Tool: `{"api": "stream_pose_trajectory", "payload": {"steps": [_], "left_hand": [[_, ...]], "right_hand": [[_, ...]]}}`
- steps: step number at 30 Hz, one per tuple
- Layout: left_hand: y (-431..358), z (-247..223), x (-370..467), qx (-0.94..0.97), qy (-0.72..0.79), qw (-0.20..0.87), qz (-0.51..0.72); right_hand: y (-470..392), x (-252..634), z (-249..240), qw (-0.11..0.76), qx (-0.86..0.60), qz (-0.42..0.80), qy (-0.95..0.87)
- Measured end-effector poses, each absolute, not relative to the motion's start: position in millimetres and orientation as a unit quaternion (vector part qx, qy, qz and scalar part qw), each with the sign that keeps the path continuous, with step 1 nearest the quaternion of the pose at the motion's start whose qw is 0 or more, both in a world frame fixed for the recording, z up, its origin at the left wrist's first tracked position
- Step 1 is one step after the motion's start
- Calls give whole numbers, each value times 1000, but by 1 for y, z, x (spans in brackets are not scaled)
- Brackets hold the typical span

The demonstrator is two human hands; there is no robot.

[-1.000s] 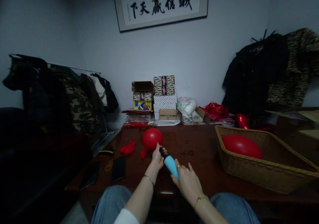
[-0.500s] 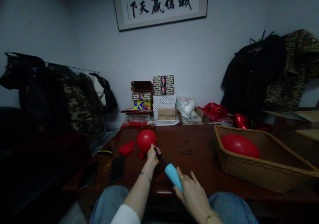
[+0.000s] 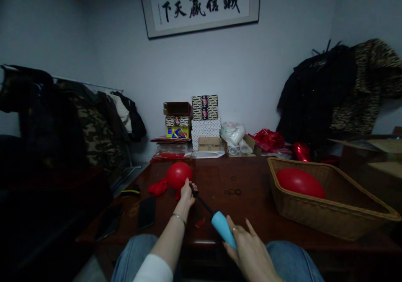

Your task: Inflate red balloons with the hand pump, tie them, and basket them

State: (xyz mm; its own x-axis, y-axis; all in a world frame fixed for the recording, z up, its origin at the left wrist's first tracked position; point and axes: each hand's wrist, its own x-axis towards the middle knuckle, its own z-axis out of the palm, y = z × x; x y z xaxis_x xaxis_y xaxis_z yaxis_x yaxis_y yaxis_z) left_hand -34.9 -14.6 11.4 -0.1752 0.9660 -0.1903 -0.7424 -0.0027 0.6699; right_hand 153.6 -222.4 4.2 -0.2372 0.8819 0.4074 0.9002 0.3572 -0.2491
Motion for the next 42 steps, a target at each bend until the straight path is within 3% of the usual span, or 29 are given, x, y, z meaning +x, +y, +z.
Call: {"api": "stream_pose_trajectory", "payload": {"steps": [13, 31, 42], "left_hand": [[-29, 14, -18, 177, 338, 640, 667], [-20, 16, -39, 163, 357, 615, 684], [-18, 18, -40, 151, 350, 618, 688]], "right_hand": [[-176, 104, 35, 192, -603, -34, -773], [-218, 147, 0, 256, -557, -31, -790], [-226, 161, -1, 235, -559, 0, -795]]}}
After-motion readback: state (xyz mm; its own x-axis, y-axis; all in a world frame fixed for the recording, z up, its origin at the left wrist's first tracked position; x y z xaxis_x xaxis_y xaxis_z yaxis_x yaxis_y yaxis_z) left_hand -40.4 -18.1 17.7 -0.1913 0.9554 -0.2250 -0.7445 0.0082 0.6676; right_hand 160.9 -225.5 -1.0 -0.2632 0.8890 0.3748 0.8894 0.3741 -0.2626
